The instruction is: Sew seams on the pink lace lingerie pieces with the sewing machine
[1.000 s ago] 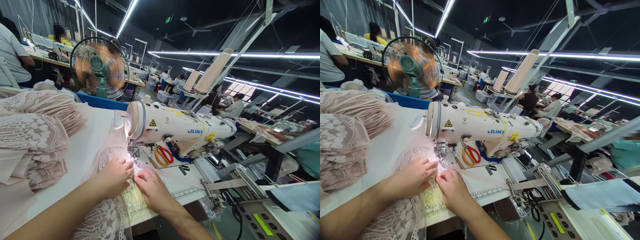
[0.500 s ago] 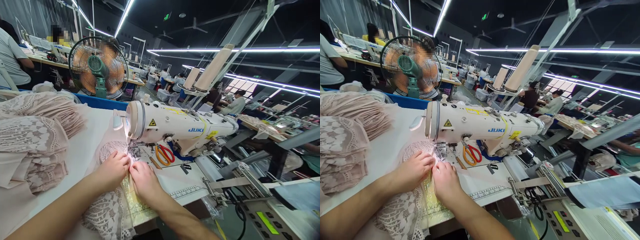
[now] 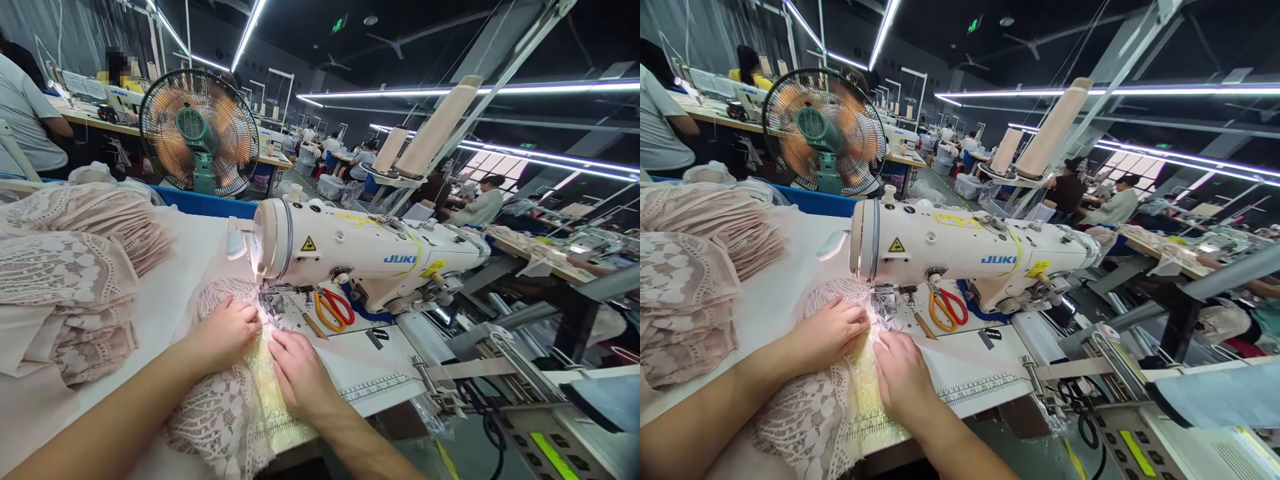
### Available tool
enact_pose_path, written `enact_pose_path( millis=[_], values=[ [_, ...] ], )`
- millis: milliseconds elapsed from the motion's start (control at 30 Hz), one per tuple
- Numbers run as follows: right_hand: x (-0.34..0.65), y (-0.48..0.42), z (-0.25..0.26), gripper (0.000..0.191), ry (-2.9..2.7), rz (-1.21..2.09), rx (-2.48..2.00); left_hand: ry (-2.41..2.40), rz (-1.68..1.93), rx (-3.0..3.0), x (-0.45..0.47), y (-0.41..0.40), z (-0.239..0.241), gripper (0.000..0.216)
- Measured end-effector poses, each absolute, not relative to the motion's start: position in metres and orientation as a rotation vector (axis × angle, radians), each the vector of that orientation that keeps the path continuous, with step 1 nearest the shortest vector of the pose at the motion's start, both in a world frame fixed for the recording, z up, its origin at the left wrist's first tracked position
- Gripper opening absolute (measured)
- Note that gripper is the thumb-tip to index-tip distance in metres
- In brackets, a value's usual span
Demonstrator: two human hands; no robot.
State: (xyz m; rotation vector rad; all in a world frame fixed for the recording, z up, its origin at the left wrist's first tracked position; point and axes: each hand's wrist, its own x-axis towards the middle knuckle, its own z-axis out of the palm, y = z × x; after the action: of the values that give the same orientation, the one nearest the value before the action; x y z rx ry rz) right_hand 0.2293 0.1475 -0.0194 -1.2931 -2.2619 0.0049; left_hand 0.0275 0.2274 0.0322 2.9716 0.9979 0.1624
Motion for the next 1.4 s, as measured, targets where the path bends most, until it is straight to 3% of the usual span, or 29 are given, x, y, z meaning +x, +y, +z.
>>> enact_pose_path(
  millis=[567,700,833,933,1033,1267,1400],
  values=[
    [0.228,0.146,-0.019,0.031,-2.171,0.016,-1.26,1.296,0.074,2.916,0.022,0.245,0.029,0.034],
    [0.227,0.146,-0.013,0.028,-2.136,0.074,-1.264,1.356,0.282,2.931,0.019,0.247,0.029,0.029],
    [0.228,0.147,-0.01,0.027,-2.049,0.129,-1.251,1.026,0.527,2.845,0.021,0.238,0.037,0.032],
    [0.23,0.148,-0.012,0.026,-1.957,0.107,-1.214,0.807,0.269,2.689,0.024,0.228,0.041,0.009],
    [0.231,0.146,-0.015,0.025,-1.895,0.141,-1.217,0.863,0.129,2.583,0.022,0.229,0.038,0.006],
    [0.213,0.125,-0.015,0.051,-1.903,0.442,-1.154,1.109,0.725,2.13,0.003,0.259,0.026,0.018],
    [0.19,0.12,-0.01,0.037,-2.02,0.639,-1.049,1.165,0.849,2.062,0.005,0.263,0.017,0.013]
  ],
)
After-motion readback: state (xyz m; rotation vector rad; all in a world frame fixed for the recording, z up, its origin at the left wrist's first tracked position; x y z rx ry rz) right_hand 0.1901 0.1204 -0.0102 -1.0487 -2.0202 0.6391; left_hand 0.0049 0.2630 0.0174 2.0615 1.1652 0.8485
